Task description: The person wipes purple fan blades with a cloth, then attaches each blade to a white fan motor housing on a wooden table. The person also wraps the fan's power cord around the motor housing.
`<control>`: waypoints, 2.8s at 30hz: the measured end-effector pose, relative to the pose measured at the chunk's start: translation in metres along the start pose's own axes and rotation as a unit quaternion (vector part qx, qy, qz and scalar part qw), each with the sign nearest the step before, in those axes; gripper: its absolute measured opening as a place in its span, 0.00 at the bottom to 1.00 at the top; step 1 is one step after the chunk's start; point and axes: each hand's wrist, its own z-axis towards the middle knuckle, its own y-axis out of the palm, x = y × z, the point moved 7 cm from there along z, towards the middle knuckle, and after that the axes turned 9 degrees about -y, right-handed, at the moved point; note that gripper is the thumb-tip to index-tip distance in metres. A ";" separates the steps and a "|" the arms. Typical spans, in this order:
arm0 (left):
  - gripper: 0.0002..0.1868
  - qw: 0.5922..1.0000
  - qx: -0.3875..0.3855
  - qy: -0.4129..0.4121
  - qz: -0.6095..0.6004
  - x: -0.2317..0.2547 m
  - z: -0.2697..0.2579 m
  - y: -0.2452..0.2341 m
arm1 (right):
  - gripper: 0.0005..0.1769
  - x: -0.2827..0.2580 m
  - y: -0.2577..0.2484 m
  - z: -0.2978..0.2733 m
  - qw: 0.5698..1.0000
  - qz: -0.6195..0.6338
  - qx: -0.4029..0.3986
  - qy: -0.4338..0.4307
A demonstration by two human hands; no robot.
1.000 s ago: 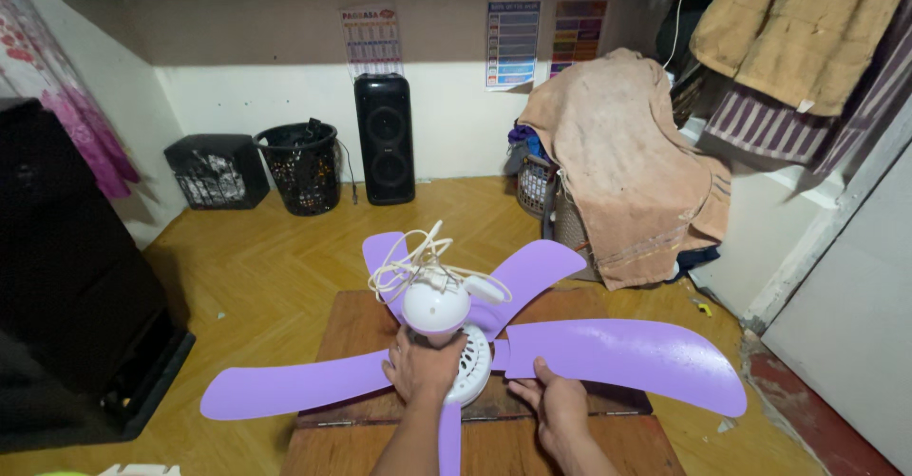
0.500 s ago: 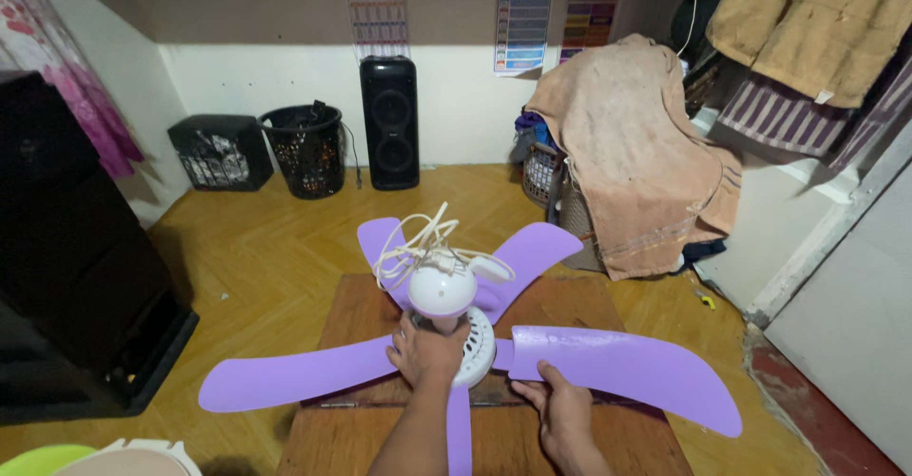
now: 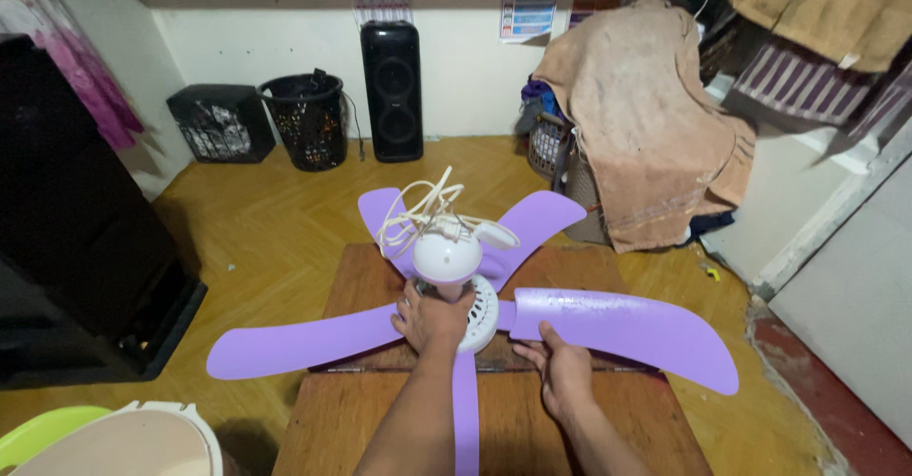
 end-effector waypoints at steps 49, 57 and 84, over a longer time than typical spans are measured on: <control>0.55 0.999 0.046 0.005 -0.009 -0.002 0.003 0.002 | 0.14 0.008 0.002 0.004 0.996 -0.048 -0.068 -0.024; 0.47 0.999 0.025 -0.023 -0.008 0.000 -0.003 0.001 | 0.15 0.018 -0.003 0.012 0.998 -0.028 -0.018 0.054; 0.45 0.999 0.039 -0.004 -0.031 -0.002 -0.001 -0.001 | 0.14 0.026 0.000 0.015 0.997 -0.007 0.074 -0.003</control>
